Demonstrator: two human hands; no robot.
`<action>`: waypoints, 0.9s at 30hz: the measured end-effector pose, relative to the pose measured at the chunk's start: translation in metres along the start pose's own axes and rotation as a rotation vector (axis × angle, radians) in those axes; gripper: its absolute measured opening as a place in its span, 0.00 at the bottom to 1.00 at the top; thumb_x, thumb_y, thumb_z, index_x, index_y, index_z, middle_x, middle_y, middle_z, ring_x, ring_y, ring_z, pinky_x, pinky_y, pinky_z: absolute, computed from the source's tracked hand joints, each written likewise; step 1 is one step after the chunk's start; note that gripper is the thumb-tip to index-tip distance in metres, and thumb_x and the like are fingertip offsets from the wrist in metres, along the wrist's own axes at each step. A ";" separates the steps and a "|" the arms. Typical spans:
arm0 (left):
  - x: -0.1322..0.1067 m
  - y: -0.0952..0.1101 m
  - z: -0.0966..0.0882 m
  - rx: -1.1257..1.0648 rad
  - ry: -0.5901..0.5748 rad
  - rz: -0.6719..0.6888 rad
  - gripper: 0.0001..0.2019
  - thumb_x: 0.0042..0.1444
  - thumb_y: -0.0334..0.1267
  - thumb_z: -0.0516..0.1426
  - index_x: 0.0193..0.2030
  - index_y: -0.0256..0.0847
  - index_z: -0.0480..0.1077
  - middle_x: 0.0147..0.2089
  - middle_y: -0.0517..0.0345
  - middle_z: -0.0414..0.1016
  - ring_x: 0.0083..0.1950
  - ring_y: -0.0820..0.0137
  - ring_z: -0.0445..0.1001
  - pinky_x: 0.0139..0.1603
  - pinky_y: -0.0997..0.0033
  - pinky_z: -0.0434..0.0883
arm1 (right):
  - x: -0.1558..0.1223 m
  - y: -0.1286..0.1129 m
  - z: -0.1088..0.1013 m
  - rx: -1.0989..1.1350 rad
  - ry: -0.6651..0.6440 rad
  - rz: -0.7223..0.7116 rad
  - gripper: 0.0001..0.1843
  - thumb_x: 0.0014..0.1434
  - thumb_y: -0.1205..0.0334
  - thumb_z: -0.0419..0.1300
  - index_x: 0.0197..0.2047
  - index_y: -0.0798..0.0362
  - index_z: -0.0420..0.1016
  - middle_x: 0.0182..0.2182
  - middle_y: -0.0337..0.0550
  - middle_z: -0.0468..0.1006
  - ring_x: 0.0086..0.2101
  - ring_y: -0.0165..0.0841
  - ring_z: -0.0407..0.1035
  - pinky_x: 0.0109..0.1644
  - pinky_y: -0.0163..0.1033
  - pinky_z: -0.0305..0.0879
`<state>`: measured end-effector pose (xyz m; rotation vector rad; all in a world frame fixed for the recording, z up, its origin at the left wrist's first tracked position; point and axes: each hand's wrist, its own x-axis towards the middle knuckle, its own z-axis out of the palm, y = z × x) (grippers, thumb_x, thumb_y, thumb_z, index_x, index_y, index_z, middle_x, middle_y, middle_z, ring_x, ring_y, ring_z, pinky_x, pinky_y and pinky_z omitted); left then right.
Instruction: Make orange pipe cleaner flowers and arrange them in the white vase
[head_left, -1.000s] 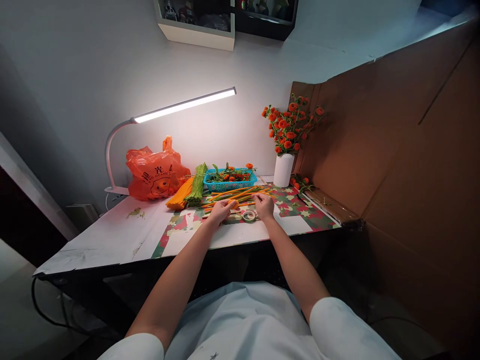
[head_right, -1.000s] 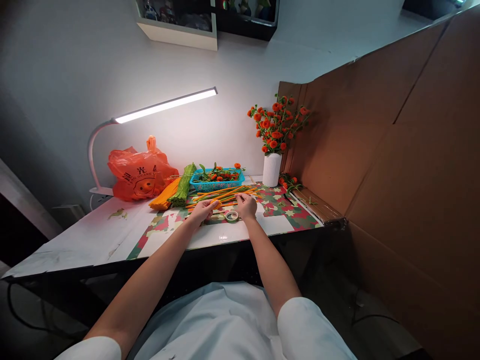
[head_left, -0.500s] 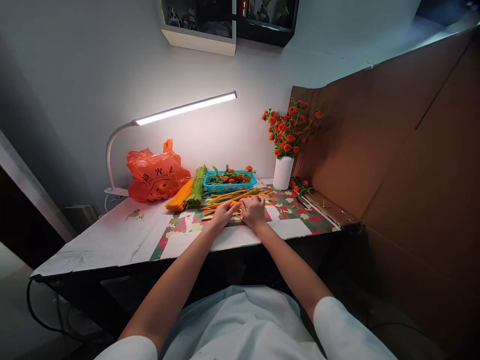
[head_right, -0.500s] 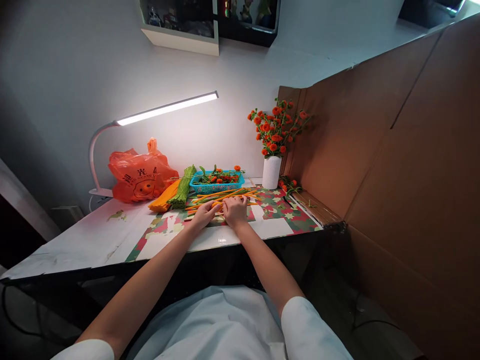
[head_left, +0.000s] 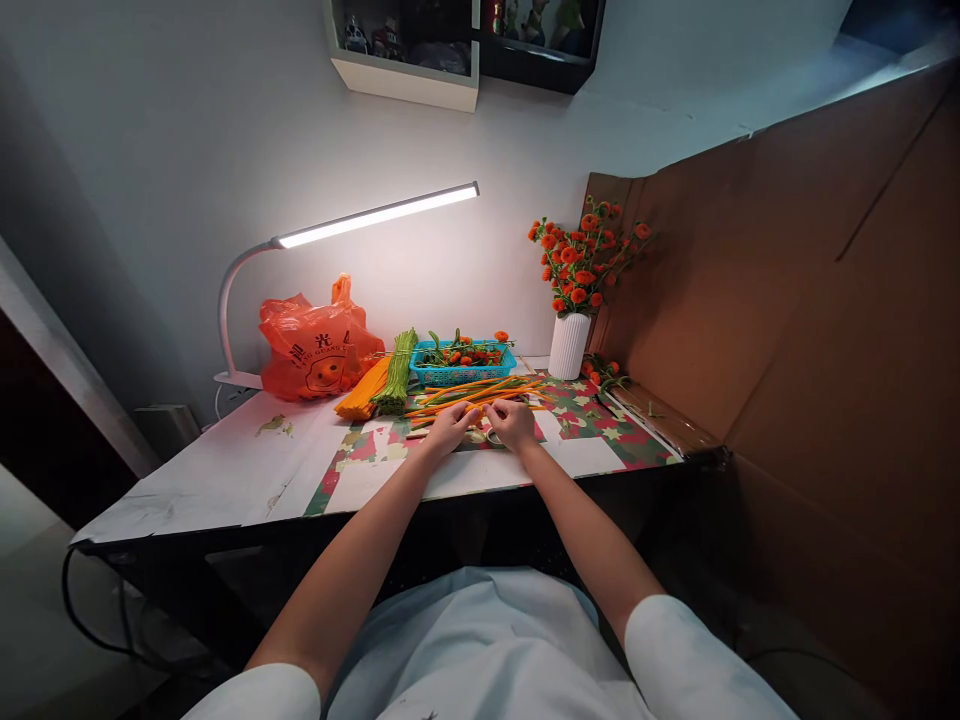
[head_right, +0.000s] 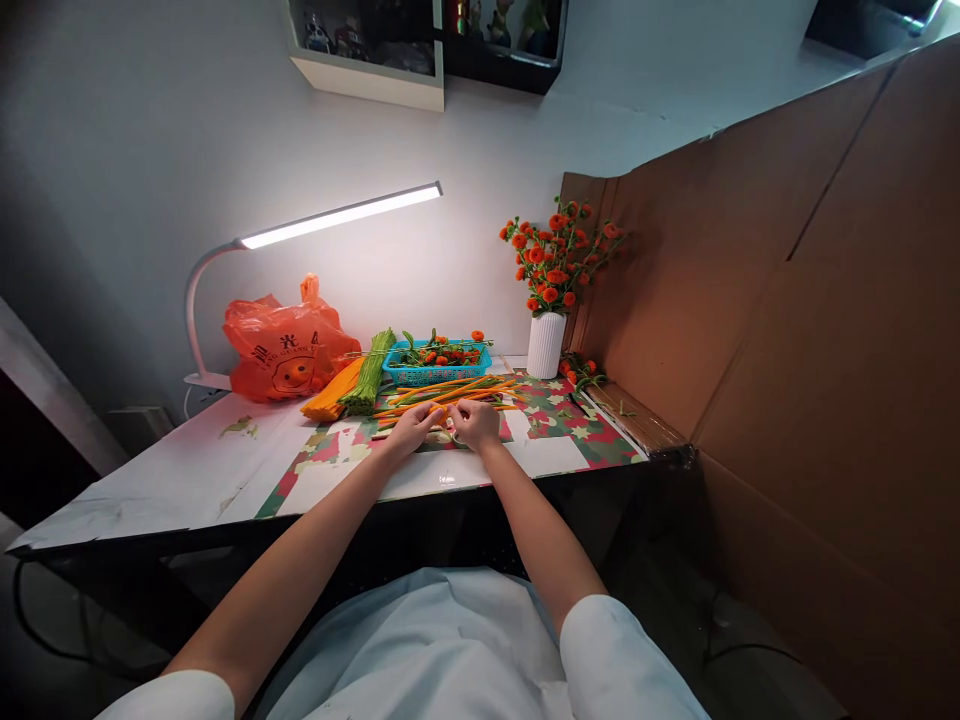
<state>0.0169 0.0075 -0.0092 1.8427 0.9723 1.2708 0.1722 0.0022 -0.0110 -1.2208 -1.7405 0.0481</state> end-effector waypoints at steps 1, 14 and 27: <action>0.000 0.000 -0.001 0.012 -0.004 0.006 0.17 0.50 0.53 0.57 0.28 0.39 0.70 0.28 0.58 0.73 0.31 0.69 0.70 0.35 0.72 0.66 | 0.000 0.000 -0.001 0.006 0.007 -0.004 0.22 0.58 0.51 0.51 0.16 0.51 0.61 0.15 0.37 0.65 0.20 0.28 0.57 0.25 0.35 0.45; -0.003 -0.002 -0.004 0.156 -0.056 0.017 0.17 0.56 0.50 0.52 0.31 0.38 0.70 0.30 0.56 0.75 0.33 0.68 0.70 0.38 0.71 0.65 | 0.001 0.003 -0.011 -0.080 0.017 -0.033 0.22 0.59 0.53 0.52 0.17 0.53 0.61 0.16 0.38 0.67 0.22 0.28 0.59 0.27 0.34 0.46; -0.003 0.001 -0.005 0.370 -0.092 0.080 0.14 0.57 0.45 0.51 0.30 0.39 0.72 0.29 0.56 0.76 0.31 0.68 0.70 0.34 0.72 0.63 | 0.003 0.013 -0.013 -0.118 -0.006 0.003 0.22 0.61 0.53 0.52 0.18 0.52 0.63 0.18 0.39 0.68 0.23 0.29 0.59 0.27 0.36 0.44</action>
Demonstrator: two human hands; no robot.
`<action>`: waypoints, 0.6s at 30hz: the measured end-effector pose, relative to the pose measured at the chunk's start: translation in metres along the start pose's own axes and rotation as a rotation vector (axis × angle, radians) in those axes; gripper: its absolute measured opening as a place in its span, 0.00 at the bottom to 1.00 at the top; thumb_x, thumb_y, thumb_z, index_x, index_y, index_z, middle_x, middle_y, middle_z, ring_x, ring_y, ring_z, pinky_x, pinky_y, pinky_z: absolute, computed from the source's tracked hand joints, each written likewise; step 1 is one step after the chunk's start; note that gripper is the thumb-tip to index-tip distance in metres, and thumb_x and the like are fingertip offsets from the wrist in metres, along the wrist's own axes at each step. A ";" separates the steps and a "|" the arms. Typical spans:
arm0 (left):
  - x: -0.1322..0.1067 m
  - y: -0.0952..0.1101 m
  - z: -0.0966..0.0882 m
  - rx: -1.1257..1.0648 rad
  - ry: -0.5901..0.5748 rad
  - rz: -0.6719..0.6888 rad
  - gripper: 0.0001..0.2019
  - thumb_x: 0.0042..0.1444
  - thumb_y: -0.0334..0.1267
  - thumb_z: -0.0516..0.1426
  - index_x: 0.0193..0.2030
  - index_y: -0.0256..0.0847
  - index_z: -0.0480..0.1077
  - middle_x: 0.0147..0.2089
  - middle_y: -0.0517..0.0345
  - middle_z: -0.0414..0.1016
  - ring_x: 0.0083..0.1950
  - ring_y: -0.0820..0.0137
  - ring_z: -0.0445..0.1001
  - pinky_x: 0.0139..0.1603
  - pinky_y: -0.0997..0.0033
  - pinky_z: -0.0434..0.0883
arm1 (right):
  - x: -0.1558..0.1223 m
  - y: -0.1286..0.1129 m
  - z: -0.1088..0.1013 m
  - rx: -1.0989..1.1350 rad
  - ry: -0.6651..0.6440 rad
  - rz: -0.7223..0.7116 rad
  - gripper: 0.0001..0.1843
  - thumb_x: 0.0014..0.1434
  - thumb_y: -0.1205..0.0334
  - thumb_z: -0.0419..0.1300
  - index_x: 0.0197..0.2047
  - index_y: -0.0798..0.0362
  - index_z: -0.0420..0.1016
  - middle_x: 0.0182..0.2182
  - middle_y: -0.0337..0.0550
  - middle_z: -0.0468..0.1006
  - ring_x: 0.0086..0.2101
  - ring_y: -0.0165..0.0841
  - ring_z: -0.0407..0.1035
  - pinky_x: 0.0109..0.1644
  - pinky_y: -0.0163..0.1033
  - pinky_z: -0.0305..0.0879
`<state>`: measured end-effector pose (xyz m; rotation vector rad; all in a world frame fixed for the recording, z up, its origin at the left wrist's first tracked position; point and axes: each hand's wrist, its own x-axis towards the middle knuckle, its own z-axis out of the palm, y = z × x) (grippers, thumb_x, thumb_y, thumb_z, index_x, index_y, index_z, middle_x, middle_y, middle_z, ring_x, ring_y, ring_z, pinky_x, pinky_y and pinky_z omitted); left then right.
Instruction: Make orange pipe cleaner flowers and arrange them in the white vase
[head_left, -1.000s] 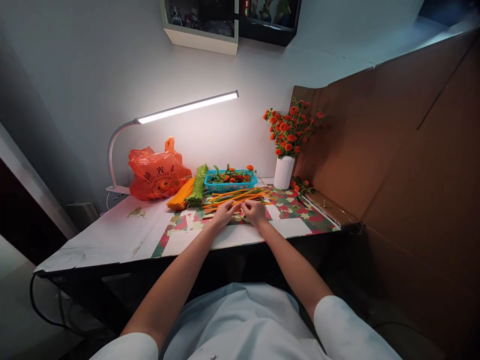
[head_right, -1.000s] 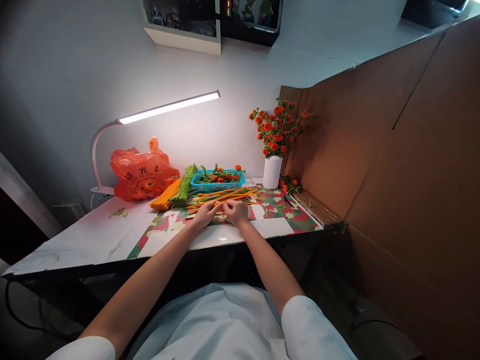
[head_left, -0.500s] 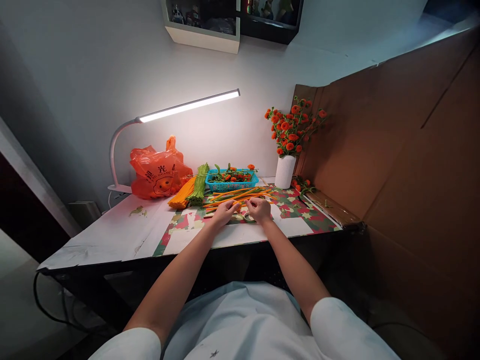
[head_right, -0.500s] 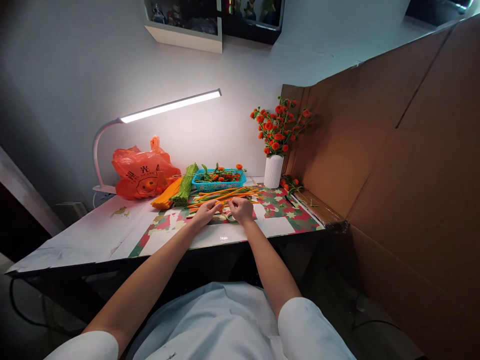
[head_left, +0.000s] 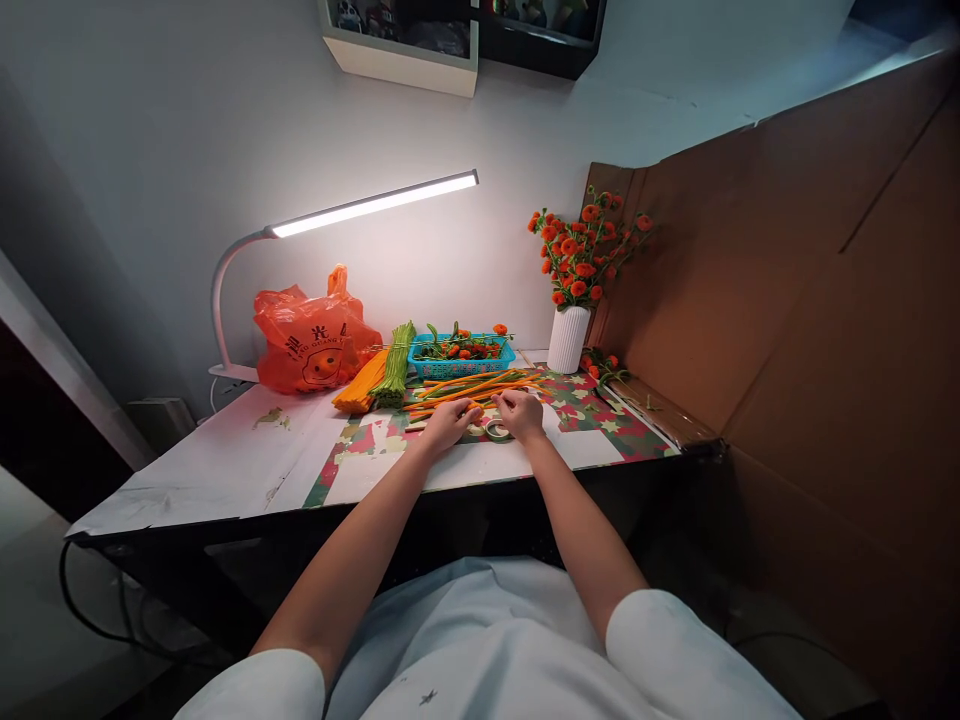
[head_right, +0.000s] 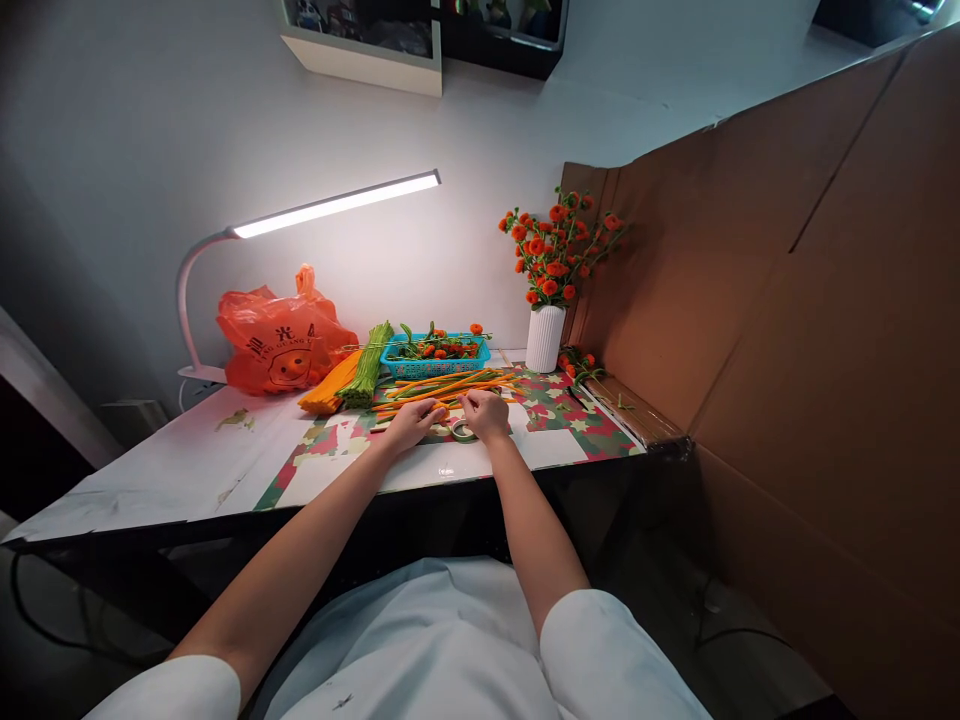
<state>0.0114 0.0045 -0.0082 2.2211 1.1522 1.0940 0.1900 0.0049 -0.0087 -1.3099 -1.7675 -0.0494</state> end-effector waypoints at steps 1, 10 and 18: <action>0.000 0.000 0.000 -0.013 0.003 -0.011 0.14 0.57 0.45 0.51 0.30 0.38 0.72 0.29 0.56 0.76 0.31 0.68 0.70 0.33 0.72 0.63 | 0.000 0.000 0.000 0.000 -0.004 0.010 0.22 0.61 0.53 0.52 0.18 0.52 0.64 0.18 0.39 0.68 0.23 0.29 0.59 0.27 0.36 0.44; 0.002 -0.001 0.000 -0.128 0.060 -0.125 0.19 0.55 0.52 0.52 0.29 0.38 0.74 0.30 0.54 0.78 0.26 0.71 0.66 0.27 0.73 0.62 | -0.002 -0.002 0.004 -0.013 0.001 -0.008 0.21 0.60 0.54 0.52 0.18 0.52 0.63 0.18 0.39 0.68 0.23 0.29 0.59 0.27 0.36 0.43; 0.002 -0.006 0.001 -0.131 0.064 -0.148 0.21 0.53 0.55 0.51 0.31 0.37 0.73 0.32 0.52 0.79 0.32 0.66 0.71 0.33 0.71 0.64 | -0.003 -0.001 0.004 0.019 0.004 -0.006 0.22 0.61 0.55 0.52 0.17 0.52 0.60 0.17 0.38 0.66 0.23 0.30 0.59 0.27 0.35 0.44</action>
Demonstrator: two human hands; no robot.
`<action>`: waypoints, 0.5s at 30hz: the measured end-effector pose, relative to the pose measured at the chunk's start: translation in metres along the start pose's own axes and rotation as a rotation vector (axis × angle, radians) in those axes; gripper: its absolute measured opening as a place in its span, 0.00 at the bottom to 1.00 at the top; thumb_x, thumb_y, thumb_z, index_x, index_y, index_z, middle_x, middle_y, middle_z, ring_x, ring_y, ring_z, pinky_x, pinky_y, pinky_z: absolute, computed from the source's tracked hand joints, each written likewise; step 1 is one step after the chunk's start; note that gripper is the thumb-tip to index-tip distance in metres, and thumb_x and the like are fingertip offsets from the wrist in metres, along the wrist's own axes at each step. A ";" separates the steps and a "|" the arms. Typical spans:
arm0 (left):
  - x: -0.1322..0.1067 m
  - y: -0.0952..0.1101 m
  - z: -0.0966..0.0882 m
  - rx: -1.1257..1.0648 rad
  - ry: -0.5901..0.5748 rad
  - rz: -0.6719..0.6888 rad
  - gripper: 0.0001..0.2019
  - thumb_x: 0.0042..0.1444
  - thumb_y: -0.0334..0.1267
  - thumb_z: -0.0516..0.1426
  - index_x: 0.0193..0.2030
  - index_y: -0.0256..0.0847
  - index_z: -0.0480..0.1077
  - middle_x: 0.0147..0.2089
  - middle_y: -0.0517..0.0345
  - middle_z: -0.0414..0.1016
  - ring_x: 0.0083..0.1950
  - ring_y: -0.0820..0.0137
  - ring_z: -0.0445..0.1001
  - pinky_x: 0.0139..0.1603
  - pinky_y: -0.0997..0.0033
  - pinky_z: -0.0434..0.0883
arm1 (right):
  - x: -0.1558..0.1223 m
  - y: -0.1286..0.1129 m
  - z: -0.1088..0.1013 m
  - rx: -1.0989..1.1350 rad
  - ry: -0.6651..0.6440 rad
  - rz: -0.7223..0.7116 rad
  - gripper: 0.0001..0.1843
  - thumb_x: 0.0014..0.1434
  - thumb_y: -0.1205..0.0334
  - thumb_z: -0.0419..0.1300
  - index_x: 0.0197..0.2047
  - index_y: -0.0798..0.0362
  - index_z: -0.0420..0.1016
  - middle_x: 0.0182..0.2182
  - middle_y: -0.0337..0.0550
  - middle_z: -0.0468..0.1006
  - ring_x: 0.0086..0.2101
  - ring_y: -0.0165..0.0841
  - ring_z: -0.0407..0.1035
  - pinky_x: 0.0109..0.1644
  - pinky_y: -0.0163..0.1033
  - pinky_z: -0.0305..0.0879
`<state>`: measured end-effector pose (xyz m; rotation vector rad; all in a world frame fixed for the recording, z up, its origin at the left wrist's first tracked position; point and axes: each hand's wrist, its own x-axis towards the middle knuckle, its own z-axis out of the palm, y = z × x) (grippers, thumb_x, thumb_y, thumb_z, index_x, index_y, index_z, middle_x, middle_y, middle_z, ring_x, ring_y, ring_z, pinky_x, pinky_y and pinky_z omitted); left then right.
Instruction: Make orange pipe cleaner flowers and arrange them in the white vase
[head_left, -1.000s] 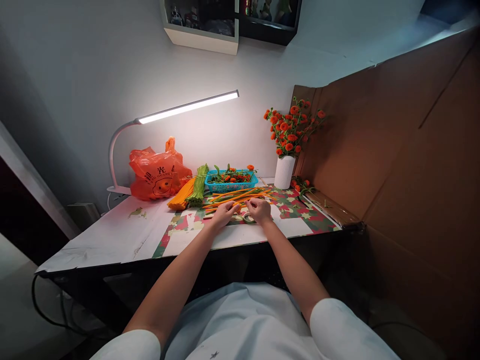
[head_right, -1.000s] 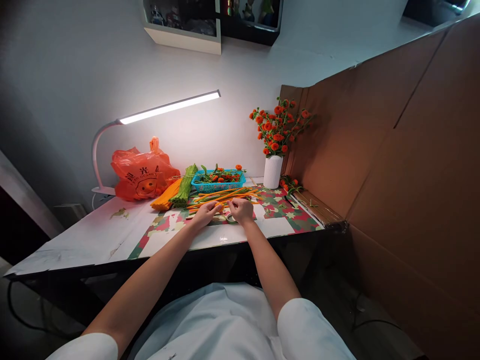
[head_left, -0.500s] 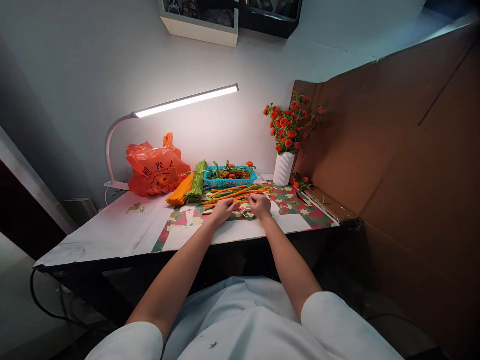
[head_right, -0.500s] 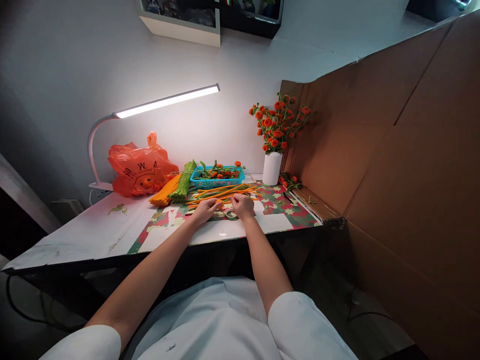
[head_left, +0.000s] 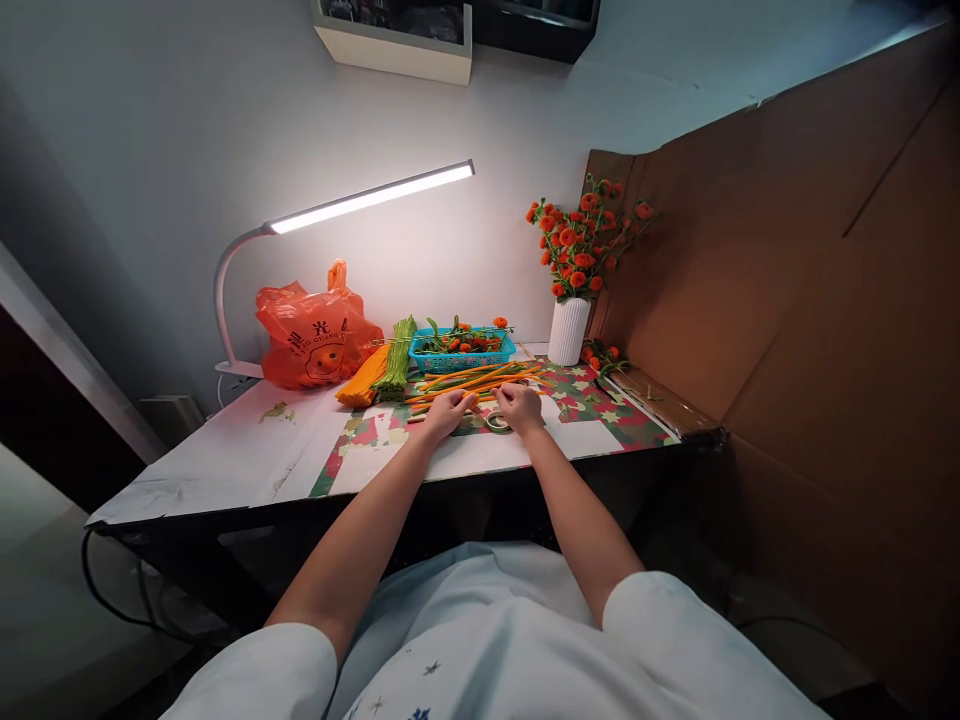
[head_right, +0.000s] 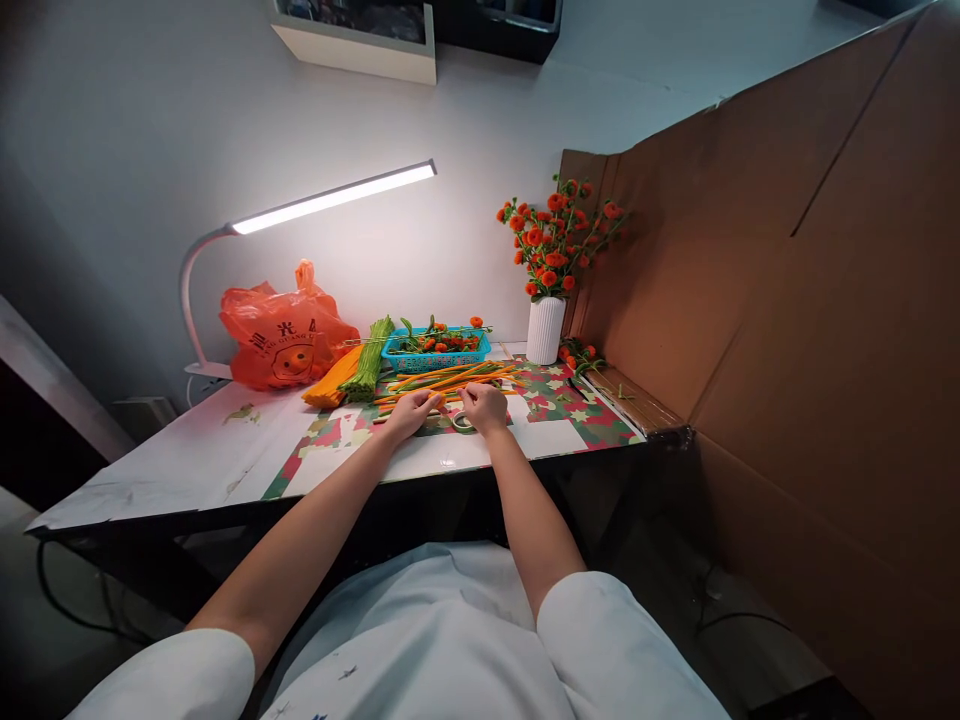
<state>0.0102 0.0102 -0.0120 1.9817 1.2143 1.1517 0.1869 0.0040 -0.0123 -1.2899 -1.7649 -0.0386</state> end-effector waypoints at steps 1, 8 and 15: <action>0.000 0.000 0.000 0.003 -0.008 0.007 0.21 0.53 0.55 0.51 0.31 0.38 0.73 0.31 0.53 0.79 0.32 0.66 0.71 0.33 0.70 0.65 | 0.000 0.001 0.000 -0.006 0.006 -0.001 0.22 0.61 0.55 0.52 0.17 0.52 0.61 0.17 0.39 0.67 0.24 0.30 0.59 0.27 0.35 0.45; 0.000 -0.004 -0.001 -0.091 -0.023 0.010 0.23 0.54 0.58 0.51 0.30 0.38 0.73 0.29 0.55 0.75 0.31 0.68 0.70 0.31 0.71 0.64 | 0.001 -0.004 -0.003 -0.038 -0.065 -0.027 0.13 0.62 0.61 0.52 0.29 0.52 0.72 0.29 0.41 0.77 0.35 0.34 0.66 0.42 0.37 0.51; 0.005 -0.003 0.000 -0.428 -0.037 -0.186 0.19 0.56 0.50 0.49 0.40 0.36 0.71 0.19 0.60 0.68 0.16 0.76 0.53 0.18 0.74 0.50 | -0.001 -0.015 0.001 0.026 -0.131 -0.037 0.13 0.63 0.65 0.51 0.44 0.47 0.75 0.42 0.40 0.80 0.44 0.37 0.68 0.54 0.45 0.45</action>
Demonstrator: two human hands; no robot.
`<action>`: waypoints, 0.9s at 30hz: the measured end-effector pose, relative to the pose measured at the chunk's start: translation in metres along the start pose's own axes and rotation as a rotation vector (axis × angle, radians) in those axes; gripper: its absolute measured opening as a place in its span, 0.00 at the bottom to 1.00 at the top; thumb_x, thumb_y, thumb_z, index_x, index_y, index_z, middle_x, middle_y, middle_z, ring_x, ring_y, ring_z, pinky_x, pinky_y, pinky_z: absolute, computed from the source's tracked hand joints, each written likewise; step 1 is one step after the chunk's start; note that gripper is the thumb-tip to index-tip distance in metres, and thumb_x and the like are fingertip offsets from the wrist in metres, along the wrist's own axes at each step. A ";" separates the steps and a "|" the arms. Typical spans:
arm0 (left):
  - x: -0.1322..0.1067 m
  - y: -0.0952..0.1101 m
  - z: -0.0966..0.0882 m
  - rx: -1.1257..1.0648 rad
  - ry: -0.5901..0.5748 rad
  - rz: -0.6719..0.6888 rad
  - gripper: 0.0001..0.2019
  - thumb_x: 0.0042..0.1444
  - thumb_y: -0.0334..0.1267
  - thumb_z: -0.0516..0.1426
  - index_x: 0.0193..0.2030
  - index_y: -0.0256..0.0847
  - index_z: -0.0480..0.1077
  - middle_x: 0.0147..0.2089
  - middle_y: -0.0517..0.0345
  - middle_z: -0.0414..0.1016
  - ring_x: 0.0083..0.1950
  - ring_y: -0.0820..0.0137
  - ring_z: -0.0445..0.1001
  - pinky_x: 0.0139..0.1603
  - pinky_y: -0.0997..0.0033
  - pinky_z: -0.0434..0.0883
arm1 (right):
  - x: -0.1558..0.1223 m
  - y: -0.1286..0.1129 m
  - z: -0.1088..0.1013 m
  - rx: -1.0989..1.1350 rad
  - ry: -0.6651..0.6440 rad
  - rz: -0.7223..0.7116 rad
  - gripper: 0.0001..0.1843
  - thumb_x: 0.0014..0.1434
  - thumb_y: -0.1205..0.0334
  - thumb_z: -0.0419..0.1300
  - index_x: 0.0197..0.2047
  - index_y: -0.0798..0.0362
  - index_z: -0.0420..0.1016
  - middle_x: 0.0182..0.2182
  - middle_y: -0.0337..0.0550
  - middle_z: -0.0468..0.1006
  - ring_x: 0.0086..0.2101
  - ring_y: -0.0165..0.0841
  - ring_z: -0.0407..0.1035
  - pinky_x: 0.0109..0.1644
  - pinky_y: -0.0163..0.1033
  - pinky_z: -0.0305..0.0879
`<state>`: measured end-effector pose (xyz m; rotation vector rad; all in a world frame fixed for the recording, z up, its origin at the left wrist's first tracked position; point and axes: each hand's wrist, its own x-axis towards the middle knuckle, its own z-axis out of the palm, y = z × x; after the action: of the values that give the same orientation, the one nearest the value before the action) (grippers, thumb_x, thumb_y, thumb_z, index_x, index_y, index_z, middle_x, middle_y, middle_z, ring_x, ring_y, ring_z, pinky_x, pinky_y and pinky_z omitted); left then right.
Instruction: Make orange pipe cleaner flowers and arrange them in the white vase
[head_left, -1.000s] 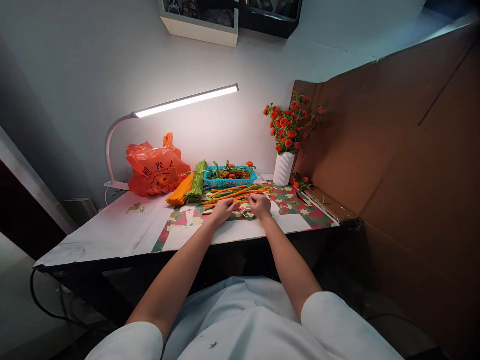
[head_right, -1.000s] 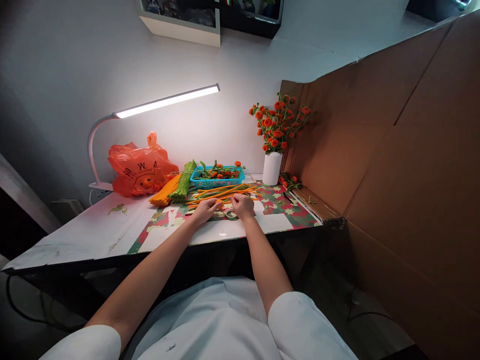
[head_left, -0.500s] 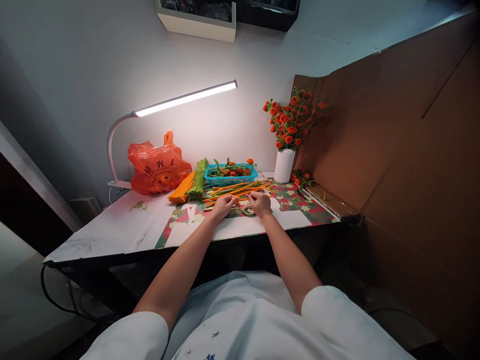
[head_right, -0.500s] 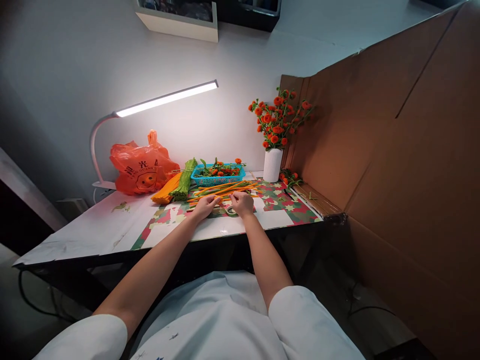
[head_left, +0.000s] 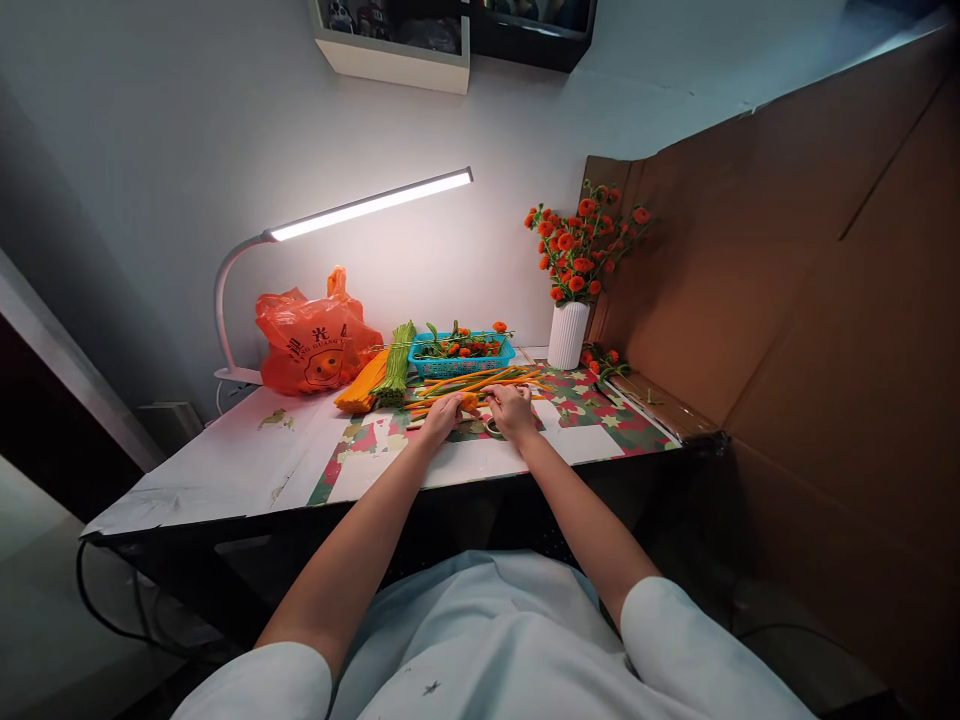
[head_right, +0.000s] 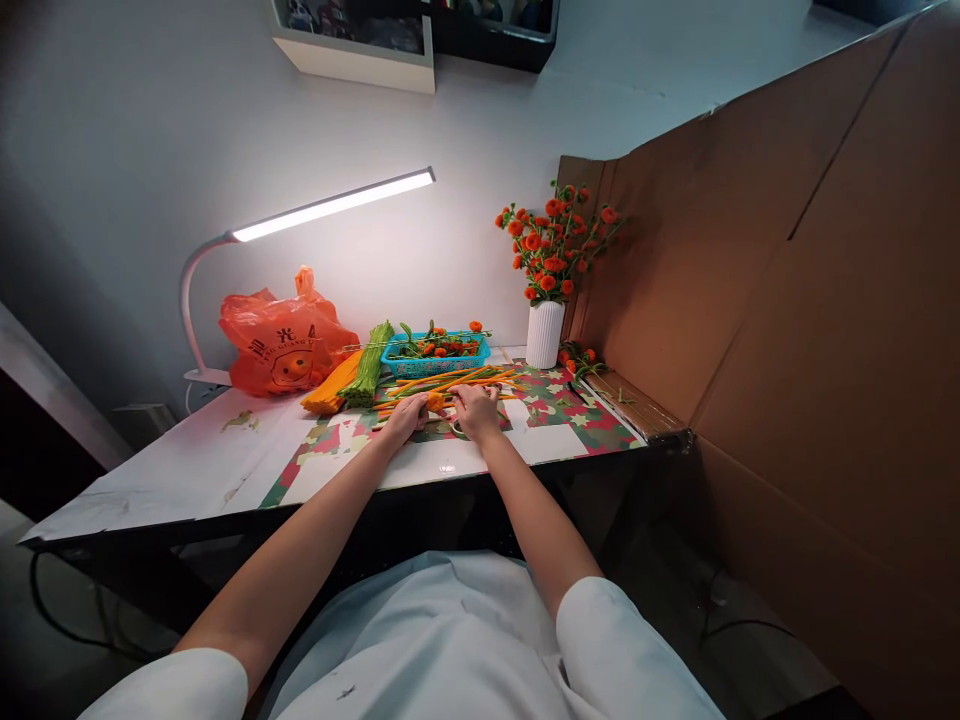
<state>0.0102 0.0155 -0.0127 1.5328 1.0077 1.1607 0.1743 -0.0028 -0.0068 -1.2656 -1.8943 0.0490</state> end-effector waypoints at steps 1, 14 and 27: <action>0.000 0.001 0.001 -0.037 -0.013 -0.014 0.19 0.55 0.49 0.50 0.42 0.36 0.70 0.20 0.61 0.68 0.16 0.77 0.51 0.18 0.74 0.49 | 0.000 -0.001 0.001 0.006 -0.002 -0.008 0.12 0.63 0.65 0.51 0.44 0.47 0.75 0.42 0.41 0.79 0.44 0.37 0.68 0.54 0.45 0.44; -0.007 0.006 -0.002 -0.127 -0.124 -0.114 0.18 0.52 0.53 0.55 0.26 0.37 0.67 0.14 0.63 0.61 0.13 0.79 0.53 0.16 0.76 0.47 | 0.003 0.006 0.000 0.205 0.056 0.149 0.11 0.58 0.63 0.51 0.35 0.50 0.75 0.30 0.37 0.78 0.35 0.34 0.68 0.51 0.42 0.48; -0.008 0.011 -0.002 -0.298 -0.146 -0.133 0.15 0.47 0.47 0.61 0.28 0.39 0.62 0.21 0.64 0.63 0.18 0.79 0.59 0.17 0.77 0.55 | -0.001 0.006 -0.001 0.083 0.110 0.014 0.16 0.64 0.58 0.48 0.34 0.50 0.75 0.33 0.39 0.79 0.36 0.33 0.67 0.53 0.42 0.45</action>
<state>0.0072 0.0062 -0.0033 1.2747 0.7874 1.0378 0.1795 -0.0012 -0.0091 -1.2014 -1.7720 0.0640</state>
